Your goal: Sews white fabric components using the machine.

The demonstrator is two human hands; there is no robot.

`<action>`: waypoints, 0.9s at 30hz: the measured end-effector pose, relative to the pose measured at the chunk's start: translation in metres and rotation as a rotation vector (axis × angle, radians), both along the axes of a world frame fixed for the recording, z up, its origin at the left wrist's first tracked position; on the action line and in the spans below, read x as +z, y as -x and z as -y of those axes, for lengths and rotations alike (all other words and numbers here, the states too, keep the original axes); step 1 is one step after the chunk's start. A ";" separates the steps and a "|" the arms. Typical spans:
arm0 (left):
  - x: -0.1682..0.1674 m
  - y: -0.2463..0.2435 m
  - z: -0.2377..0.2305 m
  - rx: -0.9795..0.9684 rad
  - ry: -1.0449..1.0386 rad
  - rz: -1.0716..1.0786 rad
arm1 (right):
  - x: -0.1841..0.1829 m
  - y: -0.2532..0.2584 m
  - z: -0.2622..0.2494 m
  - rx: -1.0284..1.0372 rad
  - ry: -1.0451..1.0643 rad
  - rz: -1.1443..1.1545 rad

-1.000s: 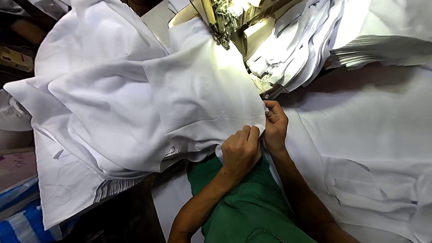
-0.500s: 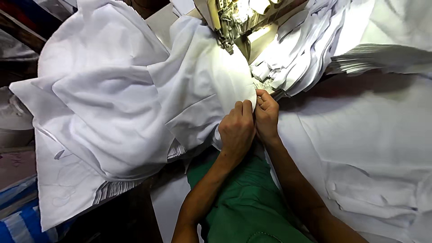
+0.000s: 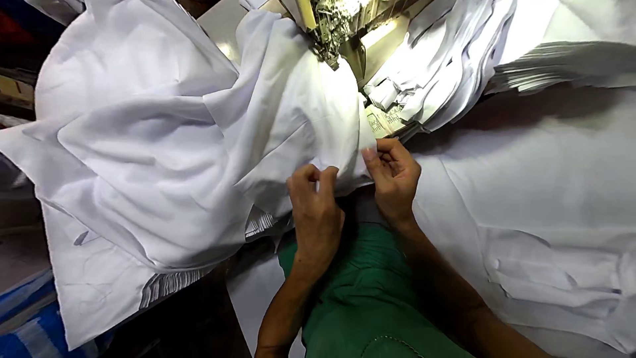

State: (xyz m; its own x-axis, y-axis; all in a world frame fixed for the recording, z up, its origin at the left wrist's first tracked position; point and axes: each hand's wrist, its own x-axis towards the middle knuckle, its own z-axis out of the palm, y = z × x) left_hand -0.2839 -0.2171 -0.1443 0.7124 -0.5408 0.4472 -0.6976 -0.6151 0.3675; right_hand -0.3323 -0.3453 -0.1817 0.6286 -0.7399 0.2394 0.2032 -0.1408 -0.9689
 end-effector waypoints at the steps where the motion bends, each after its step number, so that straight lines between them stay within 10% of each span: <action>1: 0.010 -0.003 -0.004 -0.003 -0.020 0.007 | 0.007 0.000 0.002 0.004 0.013 0.011; 17: -0.002 -0.020 0.026 -0.200 -0.045 0.367 | -0.023 0.013 -0.002 0.126 -0.142 -0.067; 27: -0.032 0.005 0.025 -0.133 -0.071 0.242 | -0.032 0.016 0.000 0.077 -0.161 -0.065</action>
